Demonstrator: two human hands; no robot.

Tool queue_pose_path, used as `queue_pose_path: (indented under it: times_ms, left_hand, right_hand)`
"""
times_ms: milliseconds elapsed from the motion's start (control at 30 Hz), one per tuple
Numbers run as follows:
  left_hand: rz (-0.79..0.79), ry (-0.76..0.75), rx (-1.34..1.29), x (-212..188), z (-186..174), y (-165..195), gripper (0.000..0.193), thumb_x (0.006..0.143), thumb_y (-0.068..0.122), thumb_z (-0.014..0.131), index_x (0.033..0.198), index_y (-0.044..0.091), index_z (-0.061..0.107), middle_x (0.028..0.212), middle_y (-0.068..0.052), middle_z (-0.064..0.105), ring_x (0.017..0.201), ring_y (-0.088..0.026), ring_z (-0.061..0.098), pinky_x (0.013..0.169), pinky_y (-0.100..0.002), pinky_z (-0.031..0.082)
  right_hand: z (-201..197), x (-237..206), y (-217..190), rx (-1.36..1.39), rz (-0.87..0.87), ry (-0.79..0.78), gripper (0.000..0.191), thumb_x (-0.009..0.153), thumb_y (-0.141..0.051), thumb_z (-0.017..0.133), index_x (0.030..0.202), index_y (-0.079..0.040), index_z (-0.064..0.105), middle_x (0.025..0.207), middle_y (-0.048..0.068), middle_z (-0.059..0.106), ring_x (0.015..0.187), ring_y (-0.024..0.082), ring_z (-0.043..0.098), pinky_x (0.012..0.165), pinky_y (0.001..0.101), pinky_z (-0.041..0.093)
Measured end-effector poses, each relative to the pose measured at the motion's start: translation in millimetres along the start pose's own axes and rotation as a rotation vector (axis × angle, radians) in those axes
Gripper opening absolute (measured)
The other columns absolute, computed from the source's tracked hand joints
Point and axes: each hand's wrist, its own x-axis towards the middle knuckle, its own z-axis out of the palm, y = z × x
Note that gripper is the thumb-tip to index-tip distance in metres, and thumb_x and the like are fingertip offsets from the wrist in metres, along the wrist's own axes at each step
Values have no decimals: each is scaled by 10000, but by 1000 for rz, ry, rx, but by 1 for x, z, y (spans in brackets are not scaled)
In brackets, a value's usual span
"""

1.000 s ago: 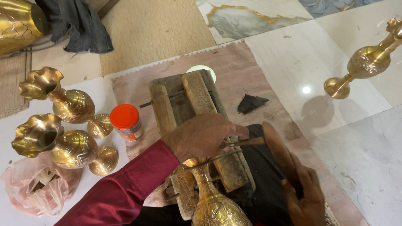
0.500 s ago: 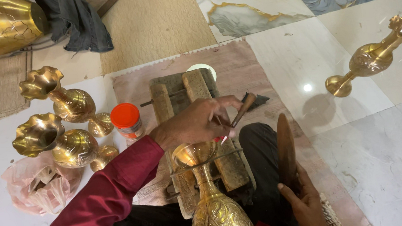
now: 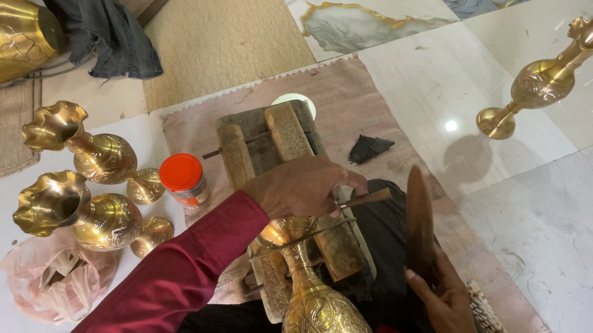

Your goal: The person sits on the floor and shapes the flared rim of an engraved brass vase, holding a small punch against the metal and striking it with a wooden mallet. The person rotates the vase on a wooden form between strikes, with finished brass vases and a jar of paste nearby on the floor.

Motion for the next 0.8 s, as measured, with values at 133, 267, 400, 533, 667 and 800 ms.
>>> queue_pose_path:
  times_ms: [133,267,400,533,667,800]
  left_hand:
    - [-11,-34,71,5,3,0,567,809,196,813,1346,233,633,877,-98,794,843,-220,767,860,-418,554]
    - [-9,-71,99,9,3,-1,604,793,206,825,1360,242,621,928,-102,785,867,-237,753,862,-430,554]
    - [0,-99,139,11,3,-2,590,792,216,828,1349,251,638,918,-98,780,875,-246,752,859,-432,560]
    - [11,-92,138,11,2,-2,598,782,218,829,1347,247,637,930,-91,781,885,-249,757,870,-426,559]
    - [-11,-83,110,7,2,2,602,785,198,829,1351,239,627,924,-98,777,888,-251,752,885,-420,552]
    - [20,-20,112,3,-1,4,589,767,179,846,1317,209,639,922,-118,768,885,-268,742,888,-426,547]
  right_hand:
    - [0,-1,-1,-110,-61,21,639,914,-43,648,1524,-109,469,1384,138,646,1271,235,599,1041,375,455]
    - [1,-5,3,-28,-131,63,634,906,-8,639,1510,-94,466,1326,140,655,1239,221,611,1019,354,472]
    - [7,-9,6,219,-55,175,642,924,19,612,1530,-86,425,1243,171,638,1184,234,617,1012,361,503]
    - [12,-11,1,-19,-220,131,702,904,46,629,1556,-79,399,1280,177,620,1200,237,601,1010,357,484]
    - [11,-12,-5,-106,-189,177,733,902,24,627,1573,-107,361,1343,143,602,1222,221,592,999,341,466]
    - [9,-11,-9,-513,-351,129,684,889,20,669,1535,-102,481,1248,150,633,1196,235,615,1022,342,465]
